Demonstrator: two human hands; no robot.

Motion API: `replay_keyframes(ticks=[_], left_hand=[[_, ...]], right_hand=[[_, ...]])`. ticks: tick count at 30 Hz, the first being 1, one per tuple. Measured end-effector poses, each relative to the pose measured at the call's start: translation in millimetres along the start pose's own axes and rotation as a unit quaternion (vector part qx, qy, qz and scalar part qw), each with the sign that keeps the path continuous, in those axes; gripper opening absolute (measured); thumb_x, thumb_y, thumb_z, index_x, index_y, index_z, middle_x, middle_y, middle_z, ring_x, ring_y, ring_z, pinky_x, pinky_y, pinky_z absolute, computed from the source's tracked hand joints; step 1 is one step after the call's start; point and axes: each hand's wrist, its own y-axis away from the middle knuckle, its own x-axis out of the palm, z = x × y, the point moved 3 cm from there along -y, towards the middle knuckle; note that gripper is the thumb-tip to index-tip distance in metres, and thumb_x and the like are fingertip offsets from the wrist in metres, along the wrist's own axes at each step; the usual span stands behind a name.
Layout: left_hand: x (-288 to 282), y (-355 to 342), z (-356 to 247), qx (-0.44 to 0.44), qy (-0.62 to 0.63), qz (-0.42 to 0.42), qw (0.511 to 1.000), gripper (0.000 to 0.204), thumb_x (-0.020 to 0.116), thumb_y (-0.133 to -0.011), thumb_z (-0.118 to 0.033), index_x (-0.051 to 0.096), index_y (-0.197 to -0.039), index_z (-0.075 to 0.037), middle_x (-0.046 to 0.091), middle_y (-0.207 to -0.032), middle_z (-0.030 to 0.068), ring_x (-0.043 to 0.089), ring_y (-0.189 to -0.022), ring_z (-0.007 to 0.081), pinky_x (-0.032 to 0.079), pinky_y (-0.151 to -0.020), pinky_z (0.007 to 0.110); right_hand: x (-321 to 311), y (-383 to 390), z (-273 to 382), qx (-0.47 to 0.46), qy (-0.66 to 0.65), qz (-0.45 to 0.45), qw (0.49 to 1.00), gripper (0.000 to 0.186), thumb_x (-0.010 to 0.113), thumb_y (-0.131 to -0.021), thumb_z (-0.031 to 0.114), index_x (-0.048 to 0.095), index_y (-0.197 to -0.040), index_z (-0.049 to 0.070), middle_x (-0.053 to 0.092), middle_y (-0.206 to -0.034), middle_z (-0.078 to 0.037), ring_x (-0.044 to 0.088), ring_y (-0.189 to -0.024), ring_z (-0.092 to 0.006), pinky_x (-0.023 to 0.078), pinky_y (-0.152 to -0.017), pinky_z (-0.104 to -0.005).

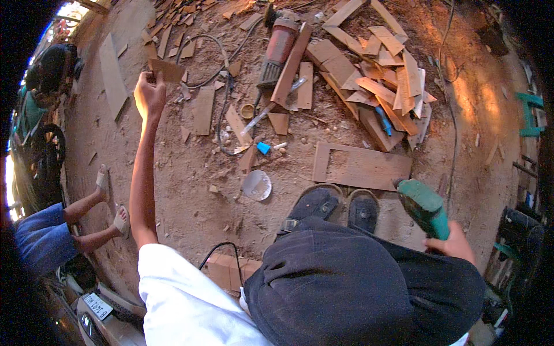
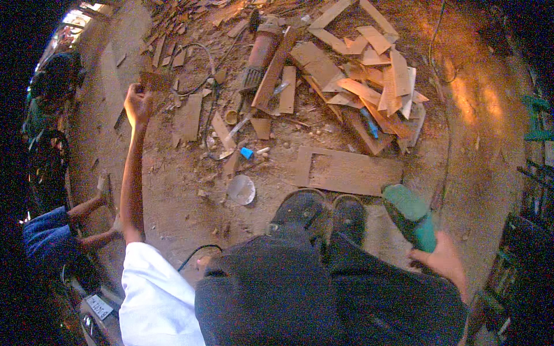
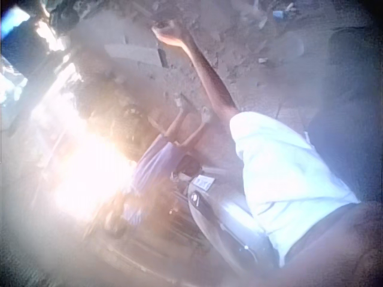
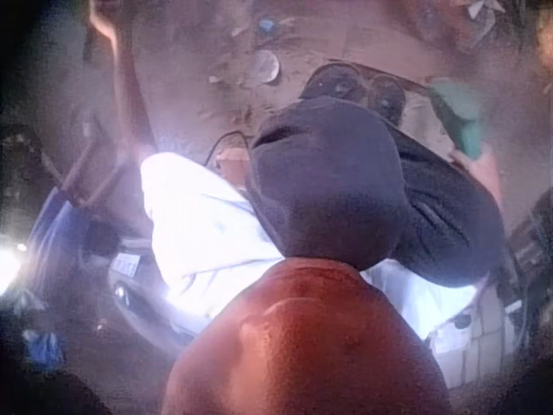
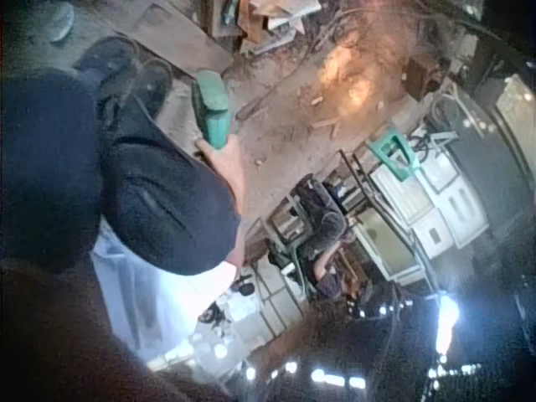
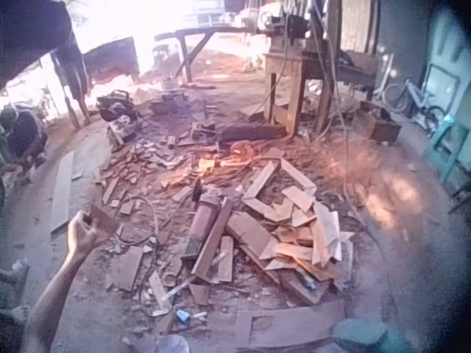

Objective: The person uses a jigsaw to cut a rectangular piece of wood on the ground. They hold the wood with one hand and guide the tool with the other, cutting along a marked line.

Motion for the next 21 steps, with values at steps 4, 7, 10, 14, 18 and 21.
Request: replay_keyframes(ticks=[4, 7, 10, 14, 18, 21], left_hand=[[10, 62, -74, -0.13, 0.403, 0.134, 0.896, 0.03, 0.07, -0.082, -0.031, 0.066, -0.091, -0.003, 0.065, -0.077, 0.0045, 0.055, -0.064, 0.0099, 0.043, -0.058, 0.026], [25, 133, -152, -0.133, 0.417, 0.313, 0.843, 0.029, 0.07, -0.083, -0.031, 0.068, -0.092, -0.003, 0.064, -0.079, 0.0023, 0.054, -0.064, 0.0077, 0.042, -0.057, 0.023], [65, 214, -204, -0.099, 0.403, 0.497, 0.762, 0.029, 0.071, -0.083, -0.026, 0.066, -0.099, -0.002, 0.067, -0.079, 0.005, 0.059, -0.063, 0.0086, 0.048, -0.052, 0.024], [120, 317, -239, -0.155, 0.446, 0.566, 0.676, 0.039, 0.074, -0.079, -0.03, 0.065, -0.104, -0.002, 0.069, -0.083, 0.0088, 0.063, -0.065, 0.0133, 0.051, -0.059, 0.03], [109, 327, -253, 0.042, 0.204, 0.572, 0.793, 0.042, 0.07, -0.078, -0.032, 0.06, -0.105, -0.001, 0.066, -0.094, 0.0169, 0.063, -0.063, 0.0299, 0.052, -0.06, 0.042], [95, 314, -254, 0.117, 0.081, 0.497, 0.856, 0.045, 0.067, -0.078, -0.032, 0.055, -0.11, -0.004, 0.059, -0.109, 0.0173, 0.061, -0.081, 0.0341, 0.051, -0.075, 0.043]], right_hand=[[28, 17, 11, 0.0, 0.024, 0.051, 0.998, 0.04, 0.075, -0.065, 0.014, 0.062, -0.102, 0.001, 0.068, -0.09, -0.01, 0.065, -0.085, -0.0208, 0.05, -0.081, -0.0341], [40, 8, 5, 0.009, 0.038, 0.076, 0.996, 0.037, 0.074, -0.065, 0.012, 0.063, -0.099, 0.002, 0.068, -0.088, -0.009, 0.065, -0.084, -0.0209, 0.05, -0.08, -0.034], [45, 9, -3, 0.01, 0.033, 0.057, 0.998, 0.036, 0.074, -0.065, 0.012, 0.063, -0.098, 0.002, 0.068, -0.087, -0.009, 0.065, -0.083, -0.021, 0.05, -0.08, -0.0341], [52, 5, -24, 0.002, 0.012, 0.032, 0.999, 0.035, 0.074, -0.065, 0.012, 0.064, -0.097, 0.002, 0.068, -0.086, -0.009, 0.065, -0.083, -0.0211, 0.05, -0.079, -0.0343], [49, 6, -31, 0.013, -0.001, 0.004, 1.0, 0.034, 0.074, -0.065, 0.012, 0.064, -0.096, 0.002, 0.068, -0.086, -0.009, 0.065, -0.082, -0.0213, 0.05, -0.079, -0.0344], [51, 3, -46, 0.006, -0.021, -0.014, 1.0, 0.034, 0.074, -0.065, 0.012, 0.064, -0.095, 0.002, 0.068, -0.085, -0.009, 0.065, -0.082, -0.0213, 0.05, -0.079, -0.0345]])
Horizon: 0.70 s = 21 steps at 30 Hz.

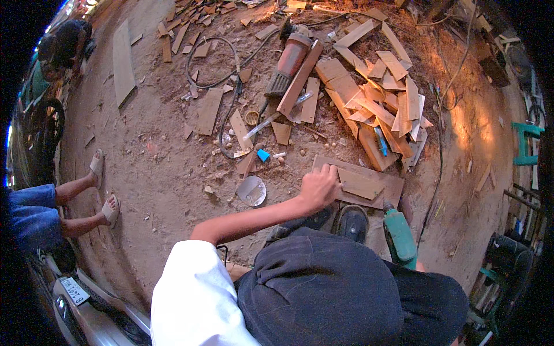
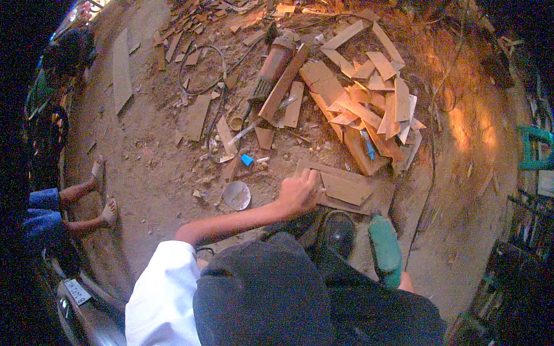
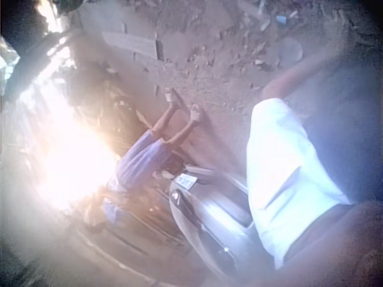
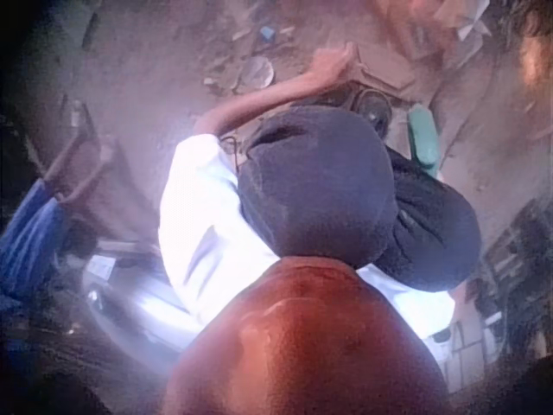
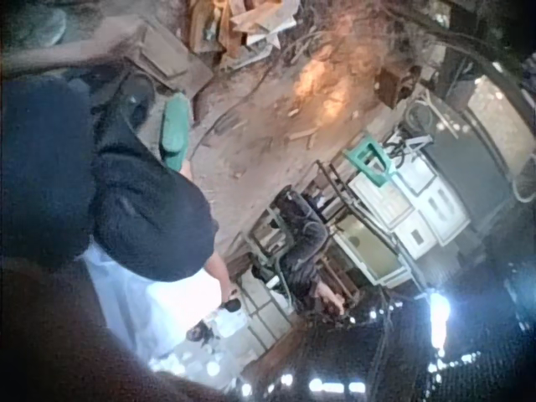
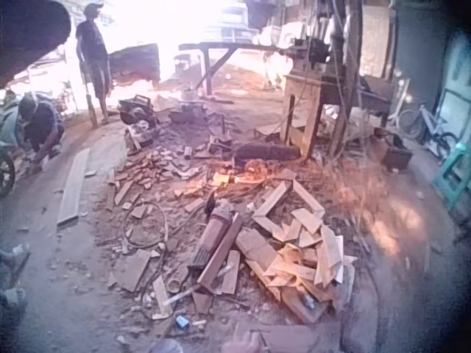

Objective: The person uses a jigsaw to cut a rectangular piece of wood on the ground. They hold the wood with one hand and guide the tool with the other, cutting along a marked line.

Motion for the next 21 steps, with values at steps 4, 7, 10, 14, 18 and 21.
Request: replay_keyframes(ticks=[4, 7, 10, 14, 18, 21], left_hand=[[5, 1, 11, 0.215, -0.066, -0.122, 0.967, 0.058, 0.068, -0.073, -0.029, 0.048, -0.122, -0.006, 0.049, -0.12, 0.0157, 0.048, -0.109, 0.0338, 0.043, -0.092, 0.042], [22, -7, 7, 0.313, -0.096, -0.132, 0.935, 0.059, 0.067, -0.072, -0.026, 0.049, -0.124, -0.007, 0.046, -0.123, 0.0147, 0.041, -0.118, 0.0335, 0.037, -0.099, 0.044], [53, -35, 11, 0.349, -0.119, -0.151, 0.917, 0.058, 0.067, -0.072, -0.024, 0.05, -0.125, -0.007, 0.047, -0.123, 0.0137, 0.042, -0.117, 0.0336, 0.036, -0.1, 0.046], [83, -48, -1, 0.345, -0.052, -0.225, 0.91, 0.056, 0.069, -0.073, -0.028, 0.053, -0.122, -0.006, 0.049, -0.12, 0.0124, 0.041, -0.116, 0.033, 0.034, -0.1, 0.044], [47, -37, -3, 0.247, 0.022, -0.275, 0.929, 0.056, 0.072, -0.074, -0.033, 0.055, -0.119, -0.005, 0.05, -0.119, 0.0109, 0.041, -0.115, 0.0332, 0.034, -0.099, 0.045], [49, -34, -5, 0.247, 0.047, -0.271, 0.929, 0.056, 0.074, -0.072, -0.035, 0.058, -0.117, -0.006, 0.05, -0.119, 0.0106, 0.04, -0.114, 0.0334, 0.033, -0.098, 0.046]], right_hand=[[3, -6, -12, -0.015, -0.035, -0.021, 0.999, 0.033, 0.074, -0.064, 0.012, 0.064, -0.094, 0.002, 0.068, -0.084, -0.009, 0.065, -0.081, -0.0215, 0.05, -0.078, -0.0347], [0, -12, -16, -0.067, -0.056, 0.007, 0.996, 0.031, 0.073, -0.063, 0.012, 0.064, -0.092, 0.002, 0.068, -0.083, -0.009, 0.065, -0.08, -0.0215, 0.05, -0.077, -0.0352], [4, -15, -13, -0.084, -0.139, 0.057, 0.985, 0.032, 0.073, -0.059, 0.013, 0.065, -0.089, 0.004, 0.066, -0.08, -0.009, 0.065, -0.077, -0.0216, 0.049, -0.073, -0.036], [0, -20, -23, -0.145, -0.093, -0.031, 0.985, 0.022, 0.064, -0.059, 0.006, 0.064, -0.08, 0.0, 0.066, -0.073, -0.007, 0.064, -0.069, -0.0167, 0.049, -0.067, -0.0309], [-8, -23, 6, -0.11, -0.255, 0.014, 0.961, 0.045, 0.047, -0.056, 0.0, 0.056, -0.101, -0.004, 0.062, -0.079, -0.017, 0.059, -0.063, -0.0212, 0.047, -0.057, -0.0305], [-3, 9, 27, -0.11, -0.37, -0.016, 0.922, 0.055, 0.045, -0.053, -0.001, 0.051, -0.107, -0.006, 0.059, -0.082, -0.02, 0.057, -0.062, -0.0237, 0.047, -0.055, -0.0314]])
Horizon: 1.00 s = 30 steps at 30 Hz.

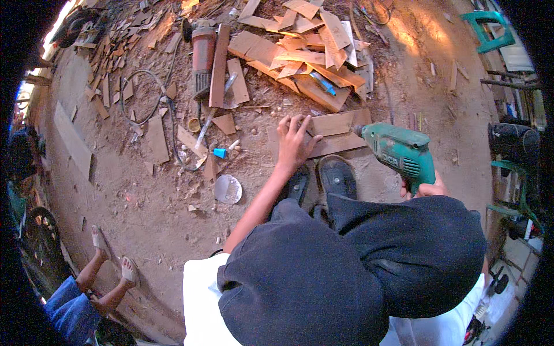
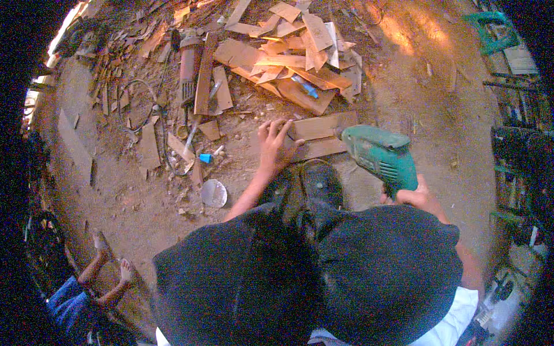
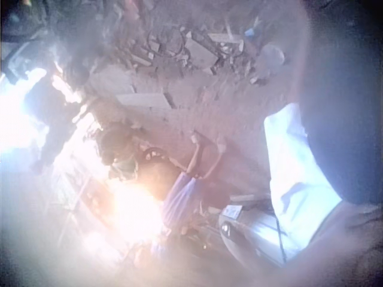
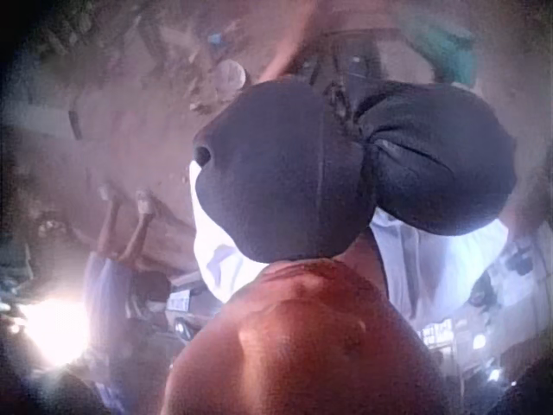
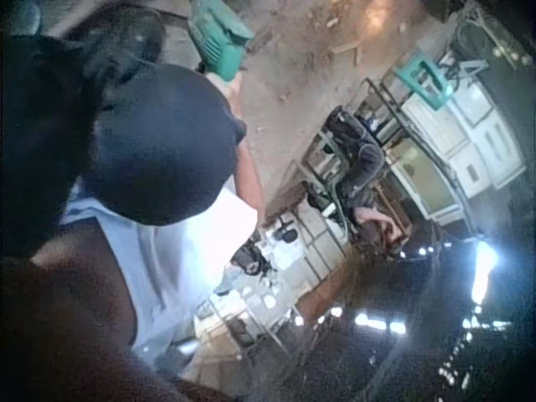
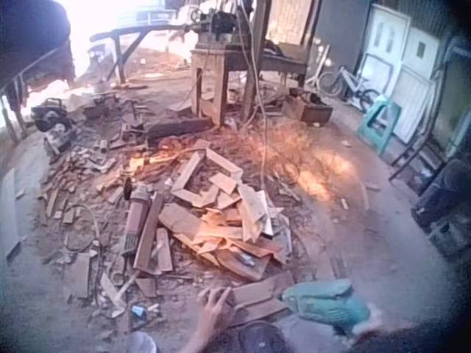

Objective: The person uses a jigsaw to cut a rectangular piece of wood on the ground. They hold the wood with one hand and guide the tool with the other, cutting along a marked line.

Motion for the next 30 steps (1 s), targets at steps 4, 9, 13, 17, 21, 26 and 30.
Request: replay_keyframes(ticks=[4, 9, 13, 17, 21, 26, 30], left_hand=[[1, -3, -4, 0.025, 0.01, 0.019, 0.999, 0.055, 0.075, -0.07, -0.037, 0.059, -0.114, -0.008, 0.052, -0.117, 0.0076, 0.04, -0.114, 0.0321, 0.033, -0.096, 0.045], [3, 2, 1, 0.04, 0.001, 0.029, 0.999, 0.055, 0.074, -0.07, -0.04, 0.06, -0.113, -0.009, 0.052, -0.116, 0.0068, 0.04, -0.114, 0.0322, 0.032, -0.097, 0.045], [4, 0, -2, 0.044, 0.017, 0.034, 0.998, 0.054, 0.074, -0.07, -0.04, 0.06, -0.112, -0.009, 0.052, -0.115, 0.0074, 0.04, -0.115, 0.0327, 0.031, -0.097, 0.045], [-1, 1, -1, 0.032, 0.017, 0.036, 0.999, 0.054, 0.074, -0.07, -0.039, 0.059, -0.112, -0.009, 0.052, -0.115, 0.0078, 0.039, -0.115, 0.0327, 0.031, -0.097, 0.045], [2, -1, -3, 0.034, 0.021, 0.044, 0.998, 0.054, 0.074, -0.07, -0.039, 0.059, -0.113, -0.009, 0.052, -0.115, 0.008, 0.039, -0.115, 0.0325, 0.031, -0.097, 0.046], [5, -1, 0, 0.043, 0.006, 0.034, 0.998, 0.056, 0.074, -0.069, -0.04, 0.06, -0.112, -0.008, 0.052, -0.114, 0.0085, 0.04, -0.114, 0.033, 0.031, -0.097, 0.046], [10, 6, 10, 0.035, 0.014, 0.021, 0.999, 0.059, 0.073, -0.069, -0.042, 0.059, -0.114, -0.007, 0.052, -0.114, 0.0109, 0.041, -0.114, 0.0342, 0.032, -0.097, 0.047]], right_hand=[[3, 6, 1, -0.049, 0.005, -0.011, 0.999, 0.058, 0.046, -0.051, 0.0, 0.05, -0.109, -0.006, 0.058, -0.081, -0.021, 0.056, -0.06, -0.0239, 0.046, -0.054, -0.032], [23, -4, 12, 0.04, -0.043, 0.046, 0.997, 0.058, 0.049, -0.05, 0.001, 0.05, -0.108, -0.005, 0.058, -0.079, -0.02, 0.055, -0.058, -0.0235, 0.046, -0.054, -0.0318], [24, -9, 8, 0.047, 0.004, 0.078, 0.996, 0.053, 0.05, -0.05, 0.003, 0.051, -0.102, -0.005, 0.058, -0.077, -0.019, 0.055, -0.056, -0.0218, 0.045, -0.053, -0.0313], [23, -16, 4, 0.042, 0.036, 0.11, 0.992, 0.049, 0.05, -0.052, 0.004, 0.052, -0.1, -0.005, 0.058, -0.076, -0.018, 0.055, -0.056, -0.0203, 0.045, -0.053, -0.0305], [31, -9, 15, 0.038, 0.016, 0.084, 0.996, 0.047, 0.049, -0.054, 0.005, 0.052, -0.099, -0.005, 0.058, -0.076, -0.016, 0.055, -0.056, -0.0198, 0.045, -0.053, -0.0294], [30, -17, 19, 0.024, 0.04, 0.117, 0.992, 0.032, 0.056, -0.064, 0.007, 0.056, -0.095, -0.001, 0.062, -0.077, -0.012, 0.058, -0.055, -0.0174, 0.048, -0.051, -0.0299], [35, -19, 29, 0.055, 0.058, 0.088, 0.993, 0.036, 0.056, -0.06, 0.01, 0.055, -0.093, -0.002, 0.062, -0.076, -0.014, 0.059, -0.055, -0.0198, 0.05, -0.053, -0.0314]])
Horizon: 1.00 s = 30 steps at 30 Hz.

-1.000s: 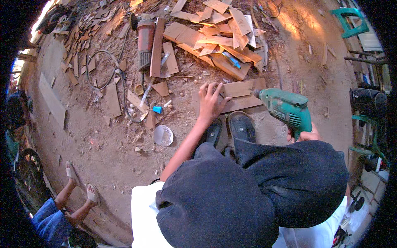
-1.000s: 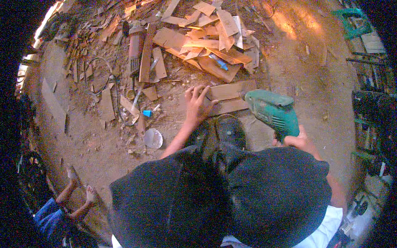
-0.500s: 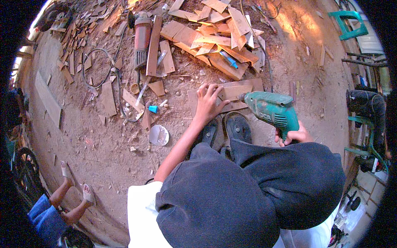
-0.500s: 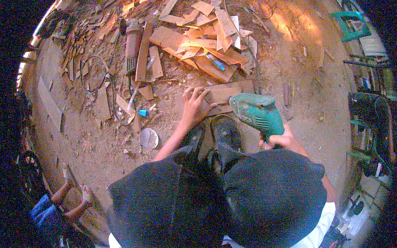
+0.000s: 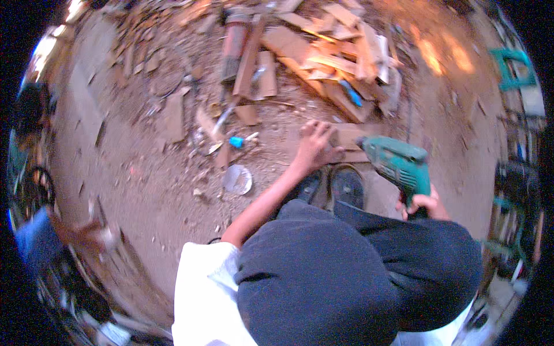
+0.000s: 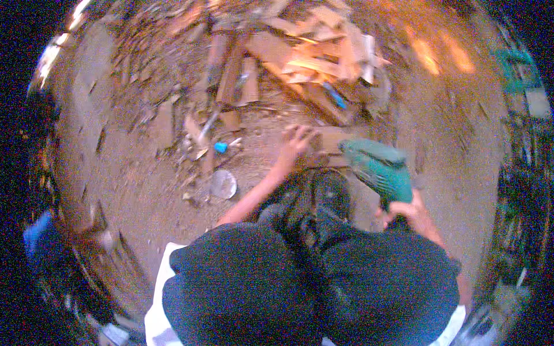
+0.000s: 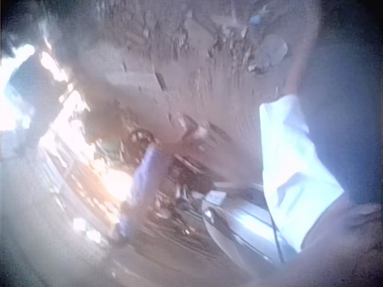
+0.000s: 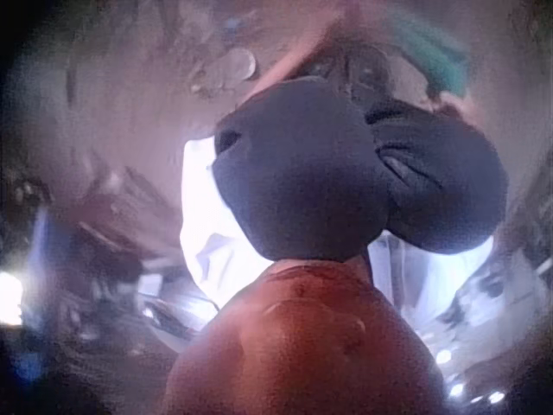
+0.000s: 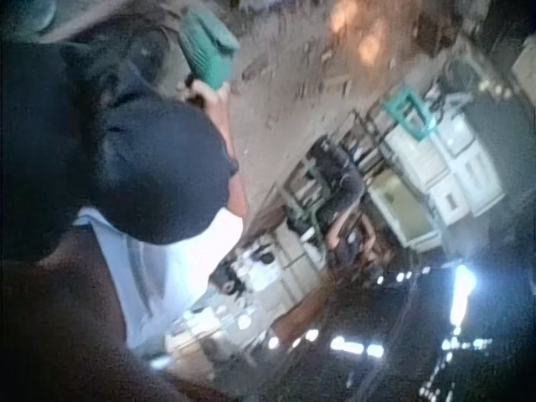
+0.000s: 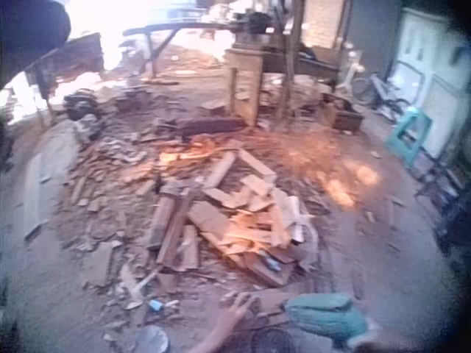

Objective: The person uses a jigsaw to cut a rectangular piece of wood on the ground. They hold the wood with one hand and guide the tool with the other, cutting along a marked line.

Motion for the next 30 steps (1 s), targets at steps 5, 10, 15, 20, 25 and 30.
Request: replay_keyframes(ticks=[5, 10, 15, 20, 25, 30], left_hand=[[1, 1, -3, 0.023, 0.007, 0.01, 1.0, 0.06, 0.071, -0.072, -0.041, 0.056, -0.117, -0.006, 0.047, -0.119, 0.0104, 0.037, -0.116, 0.0344, 0.031, -0.097, 0.047], [-3, 6, -2, 0.001, -0.002, 0.012, 1.0, 0.06, 0.071, -0.072, -0.04, 0.055, -0.118, -0.006, 0.046, -0.119, 0.0104, 0.036, -0.116, 0.0338, 0.032, -0.097, 0.047], [-2, -4, -5, -0.002, 0.016, 0.026, 1.0, 0.057, 0.07, -0.073, -0.039, 0.055, -0.117, -0.006, 0.049, -0.118, 0.011, 0.039, -0.115, 0.0344, 0.034, -0.095, 0.048], [-10, -6, -10, -0.024, 0.011, 0.012, 1.0, 0.054, 0.073, -0.071, -0.035, 0.058, -0.114, -0.007, 0.051, -0.116, 0.0104, 0.041, -0.114, 0.0335, 0.034, -0.094, 0.046], [-10, -9, -11, -0.017, 0.021, 0.022, 0.999, 0.051, 0.074, -0.071, -0.033, 0.058, -0.113, -0.008, 0.051, -0.116, 0.0092, 0.041, -0.114, 0.0332, 0.033, -0.094, 0.045], [-13, -9, -14, -0.022, 0.027, 0.029, 0.999, 0.052, 0.075, -0.071, -0.033, 0.058, -0.113, -0.007, 0.051, -0.116, 0.0082, 0.04, -0.114, 0.0326, 0.033, -0.094, 0.045]], right_hand=[[-8, -5, 7, 0.053, -0.018, -0.025, 0.998, 0.04, 0.054, -0.054, 0.01, 0.054, -0.092, -0.004, 0.062, -0.074, -0.015, 0.06, -0.055, -0.0241, 0.051, -0.052, -0.034], [-11, -17, 40, 0.087, 0.043, 0.003, 0.995, 0.032, 0.054, -0.056, 0.009, 0.055, -0.085, -0.004, 0.062, -0.07, -0.016, 0.061, -0.055, -0.0244, 0.052, -0.052, -0.0353], [-5, -19, 58, 0.058, 0.12, 0.007, 0.991, 0.014, 0.055, -0.059, 0.01, 0.055, -0.069, -0.001, 0.06, -0.063, -0.014, 0.06, -0.053, -0.0218, 0.051, -0.05, -0.035], [-11, -36, 59, 0.078, 0.154, 0.039, 0.984, 0.011, 0.058, -0.064, 0.013, 0.055, -0.059, 0.003, 0.059, -0.062, -0.012, 0.06, -0.052, -0.0202, 0.049, -0.047, -0.0337], [-12, -34, 57, 0.067, 0.161, 0.048, 0.984, 0.013, 0.057, -0.065, 0.013, 0.055, -0.057, 0.003, 0.06, -0.062, -0.013, 0.059, -0.05, -0.0206, 0.048, -0.047, -0.0342], [-3, -28, 57, 0.083, 0.163, 0.025, 0.983, 0.013, 0.057, -0.065, 0.013, 0.055, -0.057, 0.003, 0.06, -0.062, -0.012, 0.059, -0.049, -0.0203, 0.048, -0.046, -0.0347]])
